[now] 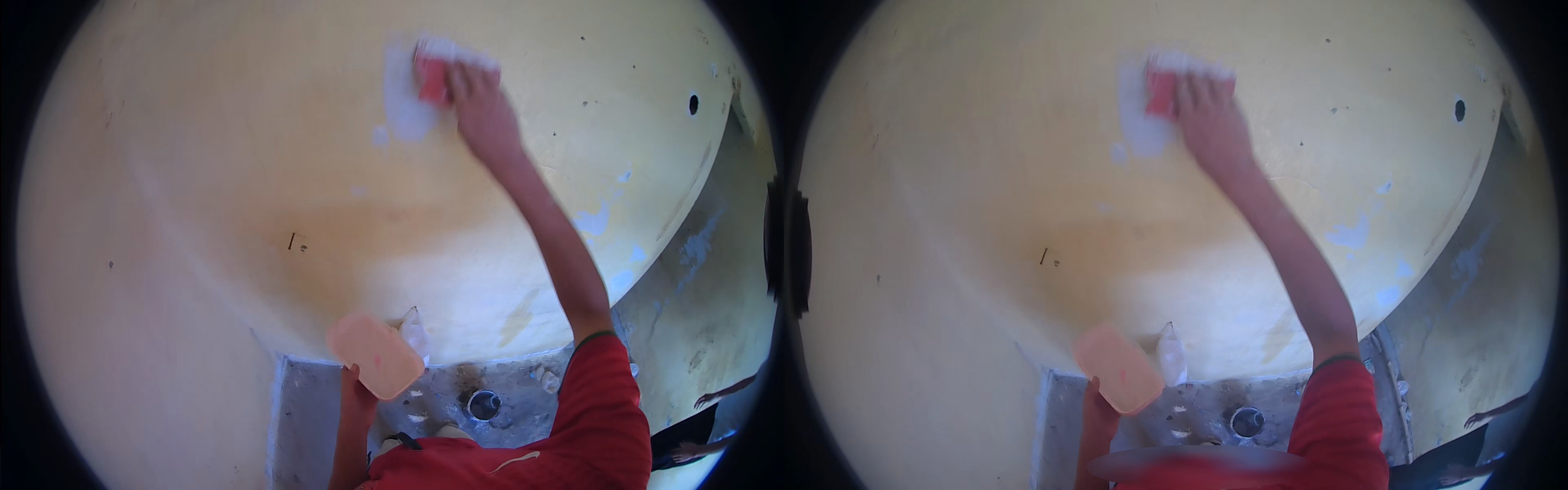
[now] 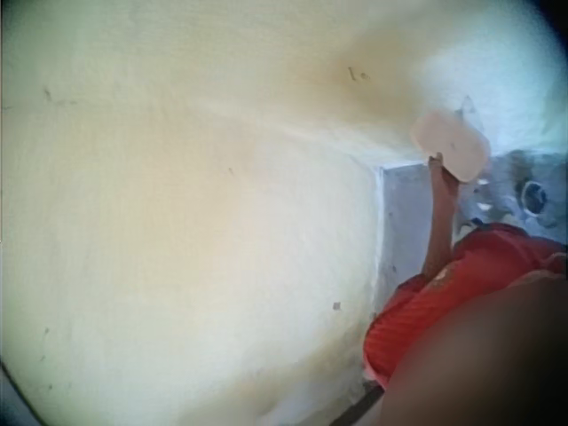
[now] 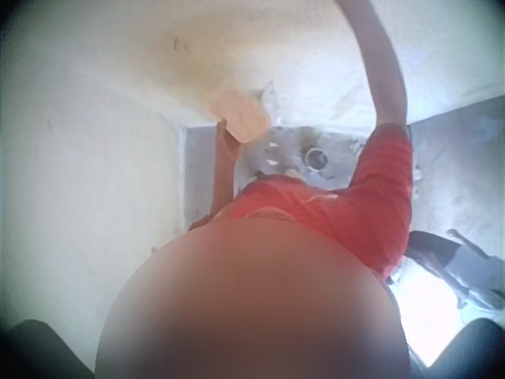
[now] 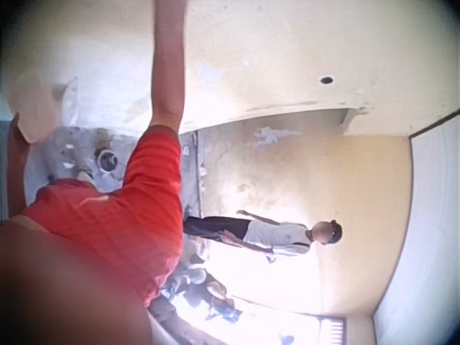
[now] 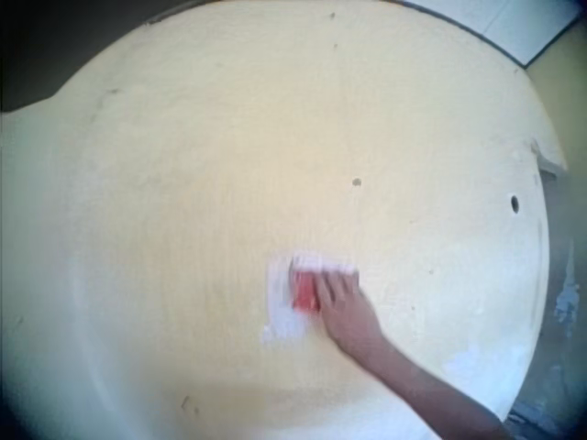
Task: The person scoops white plaster from a bucket into a pink container, then uses a red trowel to spread the plaster onto a yellow wall. They repeatedly reload the trowel and smooth the surface in broad strokes, gradually covering a larger area.
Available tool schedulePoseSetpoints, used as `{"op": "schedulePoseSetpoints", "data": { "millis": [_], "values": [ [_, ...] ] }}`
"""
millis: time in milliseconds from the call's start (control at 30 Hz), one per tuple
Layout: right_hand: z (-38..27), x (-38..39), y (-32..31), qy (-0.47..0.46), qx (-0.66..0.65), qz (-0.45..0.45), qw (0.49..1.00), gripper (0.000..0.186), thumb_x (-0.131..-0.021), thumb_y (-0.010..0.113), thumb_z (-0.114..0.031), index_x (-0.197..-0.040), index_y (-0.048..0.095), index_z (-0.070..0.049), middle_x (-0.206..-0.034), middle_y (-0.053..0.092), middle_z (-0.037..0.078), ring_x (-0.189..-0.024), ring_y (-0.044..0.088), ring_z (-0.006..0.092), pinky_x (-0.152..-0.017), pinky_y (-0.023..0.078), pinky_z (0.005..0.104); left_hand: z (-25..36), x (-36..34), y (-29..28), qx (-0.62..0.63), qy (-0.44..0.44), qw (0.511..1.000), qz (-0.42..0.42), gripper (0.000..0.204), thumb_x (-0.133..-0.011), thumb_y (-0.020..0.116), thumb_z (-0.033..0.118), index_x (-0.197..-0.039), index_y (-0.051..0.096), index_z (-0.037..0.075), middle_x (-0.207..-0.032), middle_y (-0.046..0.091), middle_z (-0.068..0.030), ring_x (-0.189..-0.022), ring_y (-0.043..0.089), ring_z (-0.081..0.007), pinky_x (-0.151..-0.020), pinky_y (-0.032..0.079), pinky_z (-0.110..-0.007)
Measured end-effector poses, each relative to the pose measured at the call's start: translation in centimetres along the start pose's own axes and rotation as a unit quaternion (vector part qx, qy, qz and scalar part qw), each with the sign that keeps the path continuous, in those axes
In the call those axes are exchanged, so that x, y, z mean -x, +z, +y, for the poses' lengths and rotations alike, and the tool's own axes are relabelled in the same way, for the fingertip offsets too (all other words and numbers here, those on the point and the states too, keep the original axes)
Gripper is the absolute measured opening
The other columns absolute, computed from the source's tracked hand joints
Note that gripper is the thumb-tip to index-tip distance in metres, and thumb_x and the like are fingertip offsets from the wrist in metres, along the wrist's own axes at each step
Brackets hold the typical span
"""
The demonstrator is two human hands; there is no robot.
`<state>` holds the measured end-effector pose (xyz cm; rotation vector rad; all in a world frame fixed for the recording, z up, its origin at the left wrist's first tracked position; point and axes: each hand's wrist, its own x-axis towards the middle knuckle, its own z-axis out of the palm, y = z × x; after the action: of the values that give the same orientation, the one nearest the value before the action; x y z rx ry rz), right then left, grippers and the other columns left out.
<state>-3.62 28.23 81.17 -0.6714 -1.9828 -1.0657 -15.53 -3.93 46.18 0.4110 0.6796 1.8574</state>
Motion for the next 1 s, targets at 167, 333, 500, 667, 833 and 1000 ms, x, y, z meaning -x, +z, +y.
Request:
{"op": "schedulePoseSetpoints", "data": {
  "millis": [167,333,500,667,833,1000],
  "values": [
    [-7.8,15.9,3.8,0.027,-0.201,-0.173,0.964,0.036,-0.095,0.049,-0.012,-0.128,0.055,-0.001,-0.125,0.06,0.024,-0.116,0.058,0.0394,-0.096,0.05,0.0472,-2.2,-0.5,2.4,0.018,0.057,0.997,0.043,0.071,-0.093,0.065,0.037,-0.147,0.032,0.005,-0.144,0.046,-0.0132,-0.135,0.047,-0.0301,-0.109,0.044,-0.049],
    [-5.9,18.6,-0.8,0.295,-0.576,-0.237,0.724,0.021,-0.097,0.059,-0.019,-0.11,0.057,-0.003,-0.093,0.068,0.013,-0.072,0.067,0.0246,-0.061,0.053,0.0369,-5.0,-0.6,4.7,0.023,0.079,0.991,0.102,0.068,-0.094,0.065,0.031,-0.145,0.03,0.004,-0.141,0.046,-0.0136,-0.132,0.049,-0.0294,-0.107,0.045,-0.049],
    [-6.6,21.4,-5.8,0.357,-0.702,-0.334,0.518,0.029,-0.096,0.064,-0.02,-0.112,0.054,0.002,-0.091,0.066,0.006,-0.069,0.062,0.0097,-0.057,0.05,0.0267,-6.4,0.8,7.3,-0.009,0.113,0.988,0.105,0.073,-0.094,0.066,0.03,-0.147,0.022,0.004,-0.141,0.044,-0.016,-0.131,0.049,-0.03,-0.106,0.046,-0.048],
    [-9.5,25.5,-8.6,0.256,-0.655,-0.328,0.63,0.029,-0.094,0.063,-0.016,-0.118,0.054,-0.001,-0.09,0.07,0.016,-0.071,0.07,0.0282,-0.066,0.055,0.0386,-8.4,2.4,7.9,-0.035,0.128,0.981,0.141,0.076,-0.091,0.068,0.039,-0.146,0.028,0.005,-0.141,0.046,-0.0118,-0.129,0.051,-0.0258,-0.106,0.046,-0.044],
    [-12.2,27.0,-10.4,0.114,-0.562,-0.329,0.75,0.027,-0.09,0.064,-0.016,-0.114,0.059,-0.004,-0.085,0.07,0.019,-0.076,0.069,0.0369,-0.064,0.054,0.0418,-10.1,3.7,6.6,-0.011,0.132,0.986,0.103,0.081,-0.093,0.068,0.036,-0.15,0.02,0.006,-0.144,0.041,-0.0141,-0.134,0.045,-0.028,-0.107,0.045,-0.047],
    [-14.1,28.1,-10.2,0.1,-0.558,-0.375,0.734,0.028,-0.089,0.064,-0.017,-0.113,0.059,-0.004,-0.082,0.069,0.019,-0.072,0.069,0.0379,-0.061,0.053,0.0463,-10.7,4.3,7.0,0.004,0.13,0.987,0.096,0.08,-0.094,0.066,0.035,-0.152,0.017,0.008,-0.147,0.038,-0.0143,-0.136,0.043,-0.0297,-0.109,0.042,-0.049]
  ]
}}
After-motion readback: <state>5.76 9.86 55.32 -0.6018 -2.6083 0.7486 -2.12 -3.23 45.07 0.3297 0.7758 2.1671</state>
